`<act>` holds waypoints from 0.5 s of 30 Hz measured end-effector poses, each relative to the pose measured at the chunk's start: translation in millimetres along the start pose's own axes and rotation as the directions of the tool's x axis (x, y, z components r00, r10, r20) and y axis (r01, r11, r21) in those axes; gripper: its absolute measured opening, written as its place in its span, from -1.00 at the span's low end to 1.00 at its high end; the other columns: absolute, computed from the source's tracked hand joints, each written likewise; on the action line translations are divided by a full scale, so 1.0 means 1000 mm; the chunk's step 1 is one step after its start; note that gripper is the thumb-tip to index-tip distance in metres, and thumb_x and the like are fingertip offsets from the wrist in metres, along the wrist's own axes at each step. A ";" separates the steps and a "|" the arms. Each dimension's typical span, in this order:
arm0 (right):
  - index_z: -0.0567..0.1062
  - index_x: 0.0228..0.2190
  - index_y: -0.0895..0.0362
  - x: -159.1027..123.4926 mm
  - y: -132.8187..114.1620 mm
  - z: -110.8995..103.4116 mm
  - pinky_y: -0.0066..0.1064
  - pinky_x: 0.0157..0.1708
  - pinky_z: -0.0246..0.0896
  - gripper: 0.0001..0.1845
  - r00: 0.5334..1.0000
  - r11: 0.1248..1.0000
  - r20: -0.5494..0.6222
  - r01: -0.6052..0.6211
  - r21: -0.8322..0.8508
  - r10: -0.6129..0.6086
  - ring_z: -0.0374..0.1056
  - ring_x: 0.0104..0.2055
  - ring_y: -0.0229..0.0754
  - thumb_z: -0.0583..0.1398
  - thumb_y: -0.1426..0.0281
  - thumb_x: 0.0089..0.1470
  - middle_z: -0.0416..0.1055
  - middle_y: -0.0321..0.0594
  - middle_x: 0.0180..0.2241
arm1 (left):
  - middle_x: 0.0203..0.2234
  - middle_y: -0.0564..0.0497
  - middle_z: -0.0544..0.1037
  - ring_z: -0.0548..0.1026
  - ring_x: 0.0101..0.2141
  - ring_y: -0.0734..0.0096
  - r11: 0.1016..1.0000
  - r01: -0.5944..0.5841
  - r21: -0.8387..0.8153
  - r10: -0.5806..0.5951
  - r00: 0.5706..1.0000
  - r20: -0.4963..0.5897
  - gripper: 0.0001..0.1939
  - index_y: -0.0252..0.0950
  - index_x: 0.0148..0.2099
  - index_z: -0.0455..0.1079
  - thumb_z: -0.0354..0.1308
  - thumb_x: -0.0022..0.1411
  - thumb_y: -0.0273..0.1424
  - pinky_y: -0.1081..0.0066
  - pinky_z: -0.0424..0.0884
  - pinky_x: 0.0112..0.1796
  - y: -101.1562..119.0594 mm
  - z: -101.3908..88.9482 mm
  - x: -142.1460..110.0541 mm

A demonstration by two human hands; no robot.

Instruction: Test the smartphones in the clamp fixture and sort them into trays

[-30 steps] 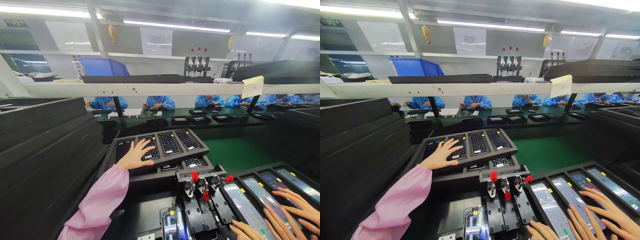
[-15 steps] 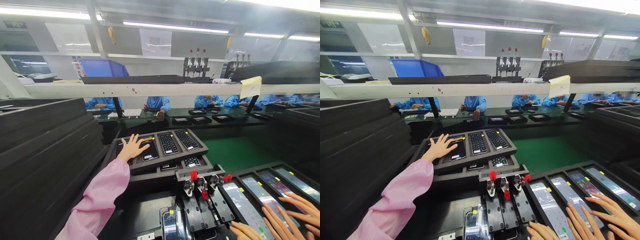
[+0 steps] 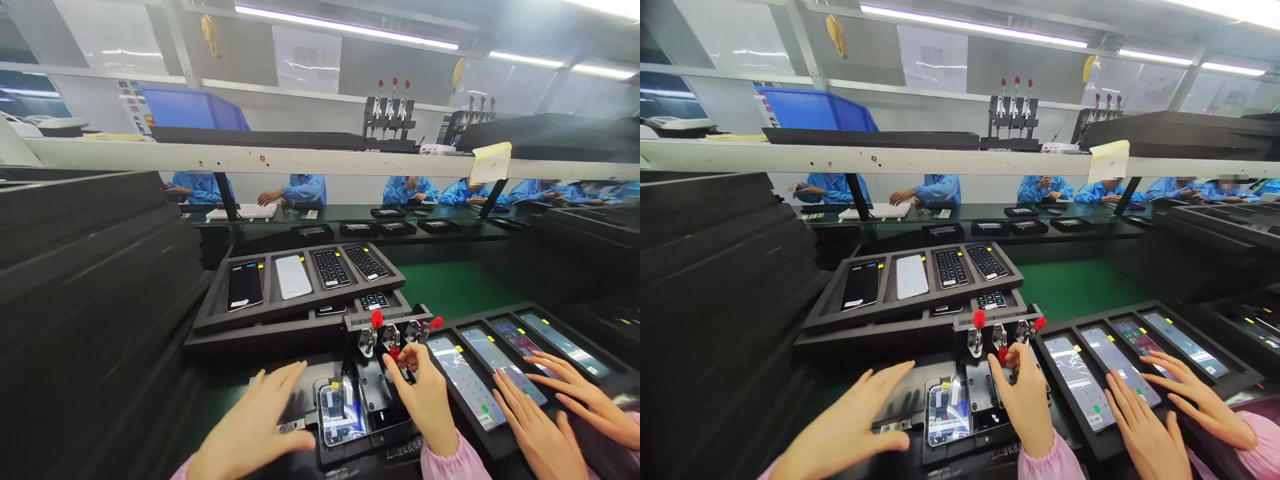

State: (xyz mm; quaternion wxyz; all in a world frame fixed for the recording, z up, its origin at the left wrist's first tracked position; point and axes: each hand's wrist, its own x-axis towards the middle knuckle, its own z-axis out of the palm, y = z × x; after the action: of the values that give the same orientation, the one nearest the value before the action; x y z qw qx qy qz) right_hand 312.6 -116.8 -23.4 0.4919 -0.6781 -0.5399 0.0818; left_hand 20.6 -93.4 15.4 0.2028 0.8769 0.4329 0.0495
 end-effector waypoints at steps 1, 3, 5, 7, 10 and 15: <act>0.35 -0.43 -0.06 0.002 -0.002 0.002 -0.18 -0.37 0.28 -0.73 0.999 0.999 0.033 -0.040 0.027 0.039 0.35 -0.43 -0.08 0.22 0.10 -0.19 0.38 -0.23 -0.49 | 0.22 -0.04 0.08 0.08 0.18 0.04 1.000 -0.024 -0.017 0.024 1.000 -0.012 -0.03 -0.04 0.29 -0.20 0.11 -0.07 0.14 -0.15 -0.12 0.12 0.001 0.018 0.000; 0.39 -0.41 -0.09 0.003 0.002 -0.004 -0.09 -0.33 0.24 -0.72 0.988 0.978 0.011 -0.152 0.143 0.152 0.37 -0.38 -0.02 0.16 0.04 -0.16 0.40 -0.21 -0.46 | 0.25 -0.10 -0.02 -0.01 0.20 -0.01 0.997 -0.068 -0.034 0.066 0.997 -0.039 0.13 -0.07 0.30 -0.33 0.17 -0.18 0.16 -0.20 -0.23 0.11 0.001 0.047 0.003; 0.43 -0.29 -0.15 -0.002 0.022 -0.029 0.02 -0.24 0.20 -0.62 0.958 0.920 -0.054 -0.255 0.297 0.283 0.38 -0.24 0.03 0.02 -0.03 -0.08 0.42 -0.15 -0.30 | 0.26 -0.13 -0.07 -0.05 0.21 -0.04 0.996 -0.084 -0.036 0.081 0.995 -0.064 0.19 -0.08 0.31 -0.37 0.18 -0.22 0.17 -0.24 -0.29 0.09 0.002 0.066 0.009; 0.38 -0.12 -0.18 -0.009 0.057 -0.068 0.13 -0.10 0.10 -0.45 0.920 0.867 -0.109 -0.309 0.390 0.377 0.32 -0.06 0.02 -0.16 -0.06 -0.01 0.35 -0.10 -0.10 | 0.25 -0.15 -0.03 -0.02 0.20 -0.04 0.995 -0.086 -0.045 0.083 0.994 -0.072 0.18 -0.08 0.31 -0.37 0.18 -0.22 0.17 -0.27 -0.30 0.08 0.002 0.075 0.012; 0.31 -0.01 -0.17 -0.020 0.108 -0.121 0.13 0.07 -0.06 -0.29 0.850 0.706 -0.091 -0.367 0.606 0.520 0.20 0.08 -0.04 -0.30 -0.12 -0.02 0.31 -0.13 -0.01 | 0.20 -0.14 0.11 0.08 0.17 -0.03 0.994 -0.097 -0.058 0.091 0.991 -0.093 0.14 -0.08 0.30 -0.30 0.18 -0.20 0.15 -0.27 -0.31 0.08 0.002 0.076 0.014; 0.33 -0.01 -0.04 -0.009 0.068 -0.096 -0.14 -0.15 0.26 -0.45 0.885 0.961 -0.400 -0.156 0.228 0.239 0.35 -0.09 -0.11 -0.15 0.04 0.09 0.35 -0.01 -0.08 | 0.18 -0.14 0.16 0.08 0.16 -0.08 0.991 -0.133 -0.004 0.131 0.983 -0.126 0.05 -0.09 0.30 -0.20 0.15 -0.15 0.15 -0.30 -0.36 0.06 0.004 0.081 0.019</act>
State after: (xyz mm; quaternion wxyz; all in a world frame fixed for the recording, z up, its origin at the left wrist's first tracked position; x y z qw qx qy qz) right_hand 415.0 -175.4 -30.9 0.6485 -0.6813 -0.3379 0.0336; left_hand 56.8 -106.2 -58.7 0.1771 0.8976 0.3854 0.1204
